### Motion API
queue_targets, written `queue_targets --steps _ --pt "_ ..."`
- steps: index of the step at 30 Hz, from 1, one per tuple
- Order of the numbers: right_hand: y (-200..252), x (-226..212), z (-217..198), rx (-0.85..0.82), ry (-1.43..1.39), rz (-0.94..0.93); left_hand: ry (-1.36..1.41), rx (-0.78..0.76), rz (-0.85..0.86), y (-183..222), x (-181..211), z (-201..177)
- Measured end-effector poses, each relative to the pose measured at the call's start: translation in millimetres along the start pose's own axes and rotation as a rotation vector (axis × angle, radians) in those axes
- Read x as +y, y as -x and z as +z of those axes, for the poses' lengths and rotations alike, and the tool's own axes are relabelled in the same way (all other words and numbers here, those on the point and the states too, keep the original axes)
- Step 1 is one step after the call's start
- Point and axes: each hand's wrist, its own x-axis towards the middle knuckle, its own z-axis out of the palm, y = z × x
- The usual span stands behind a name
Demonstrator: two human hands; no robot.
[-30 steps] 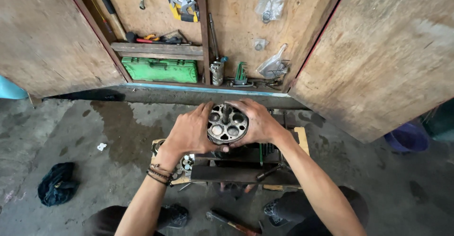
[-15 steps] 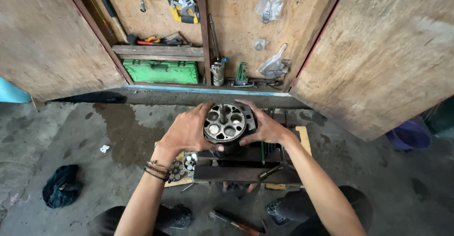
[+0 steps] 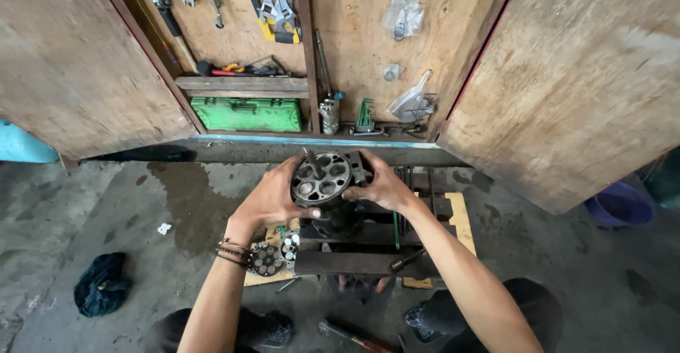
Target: Disassembling and inspecting the internal components of a mechanical pump or compressor
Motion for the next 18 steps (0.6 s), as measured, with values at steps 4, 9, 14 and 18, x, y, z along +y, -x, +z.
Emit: queue_targets --steps 4,9,14,18 --pt "-6.7 -17.9 8.2 0.031 0.087 0.073 0.178 -0.024 -0.028 0.8 -22.8 6.9" --pt "-4.6 -20.8 -2.3 0.039 0.223 0.222 0.359 -0.098 -0.025 -5.0 -37.9 13.3" --pt "-3.2 -49.6 -0.9 0.021 0.337 0.374 0.497 -0.219 -0.082 -17.9 -32.0 16.8" --pt "0.9 -66.7 18.3 0.059 0.308 0.502 0.701 -0.309 -0.218 -27.1 -39.1 27.1"
